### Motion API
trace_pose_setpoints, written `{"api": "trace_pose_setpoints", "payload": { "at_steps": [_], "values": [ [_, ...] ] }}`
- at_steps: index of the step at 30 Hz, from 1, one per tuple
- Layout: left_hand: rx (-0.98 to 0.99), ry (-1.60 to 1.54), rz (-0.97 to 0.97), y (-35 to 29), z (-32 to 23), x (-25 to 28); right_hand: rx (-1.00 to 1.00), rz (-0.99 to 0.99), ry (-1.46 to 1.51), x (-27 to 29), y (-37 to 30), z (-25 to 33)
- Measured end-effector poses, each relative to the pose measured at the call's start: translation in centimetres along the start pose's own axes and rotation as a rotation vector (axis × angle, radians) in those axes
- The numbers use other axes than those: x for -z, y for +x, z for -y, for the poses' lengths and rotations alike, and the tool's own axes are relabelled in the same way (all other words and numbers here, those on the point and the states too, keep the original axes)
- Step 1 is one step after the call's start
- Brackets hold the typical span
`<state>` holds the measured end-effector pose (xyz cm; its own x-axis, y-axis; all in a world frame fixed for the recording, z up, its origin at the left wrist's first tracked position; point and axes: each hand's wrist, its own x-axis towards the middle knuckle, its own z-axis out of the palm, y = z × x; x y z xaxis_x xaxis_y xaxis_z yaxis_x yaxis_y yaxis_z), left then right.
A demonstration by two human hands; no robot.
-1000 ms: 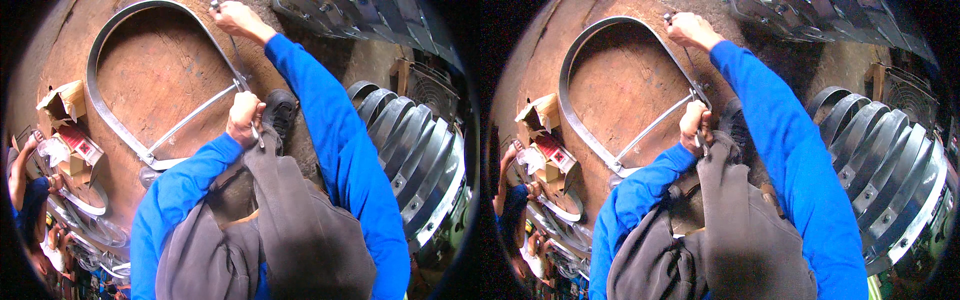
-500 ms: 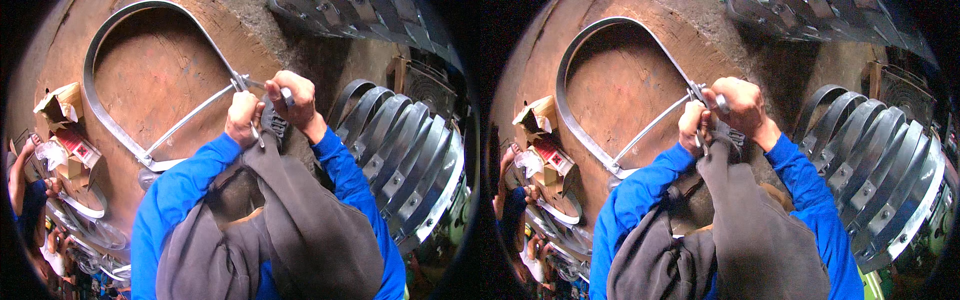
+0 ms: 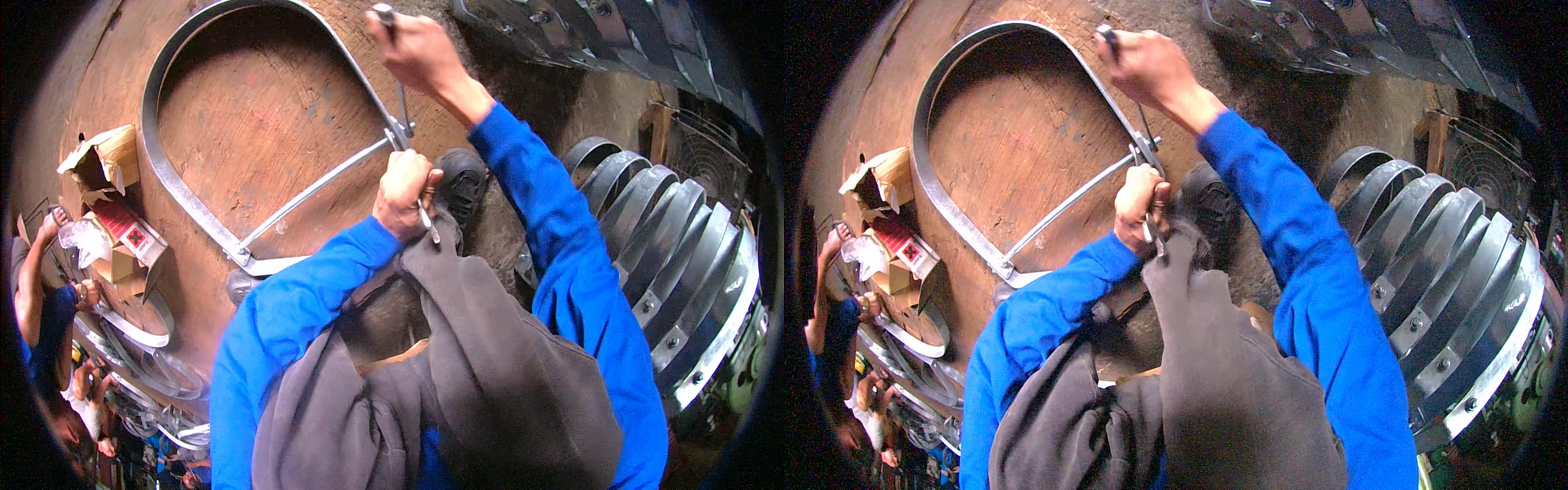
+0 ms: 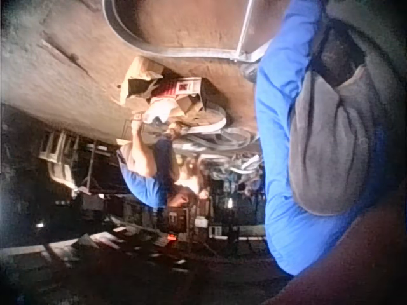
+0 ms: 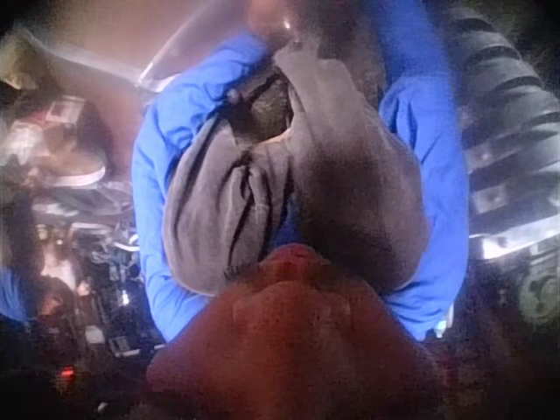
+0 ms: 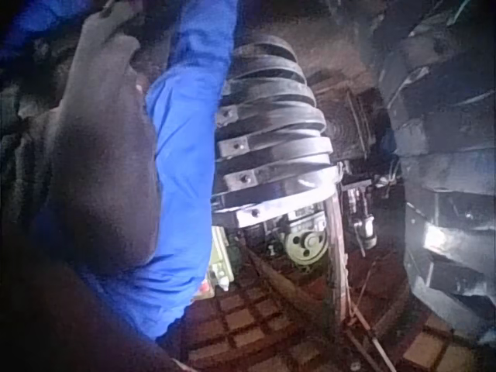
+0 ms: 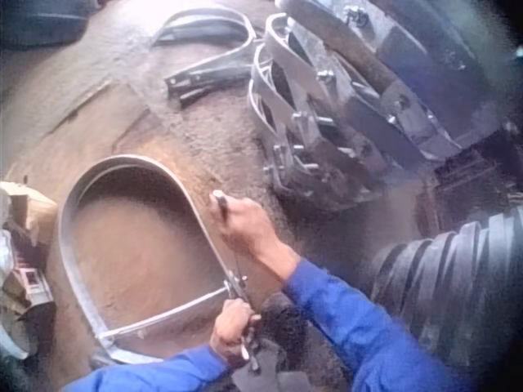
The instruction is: The person sits on the floor and uses two wrenches to tighten bolts on a metal frame structure. They adjust the frame's position and work on different connection points before lifting the assembled frame and placing it onto a larger metal assembly.
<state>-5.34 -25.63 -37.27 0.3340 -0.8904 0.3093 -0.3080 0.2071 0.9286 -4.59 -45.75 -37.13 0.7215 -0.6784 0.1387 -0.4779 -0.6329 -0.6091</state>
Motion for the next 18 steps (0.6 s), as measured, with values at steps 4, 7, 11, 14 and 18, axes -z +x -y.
{"api": "trace_pose_setpoints", "payload": {
  "at_steps": [4,7,11,14,18],
  "values": [
    [-0.047,-0.012,0.006,0.5,-0.2,-0.4,-0.194,0.398,-0.139,-4.7,4.9,-3.6],
    [-0.028,-0.038,0.020,0.4,-0.2,-0.6,-0.145,0.362,-0.147,-4.7,5.0,-4.2],
    [0.006,0.033,0.028,0.4,-0.4,0.0,0.022,-0.008,-0.005,0.6,1.8,-1.8],
    [0.019,0.019,0.031,0.6,-0.5,-0.2,0.341,-0.239,-0.090,5.8,-3.0,1.8],
    [0.001,0.004,0.042,0.9,-0.6,-0.5,0.260,-0.156,0.162,7.8,-9.8,3.8]
  ]
}}
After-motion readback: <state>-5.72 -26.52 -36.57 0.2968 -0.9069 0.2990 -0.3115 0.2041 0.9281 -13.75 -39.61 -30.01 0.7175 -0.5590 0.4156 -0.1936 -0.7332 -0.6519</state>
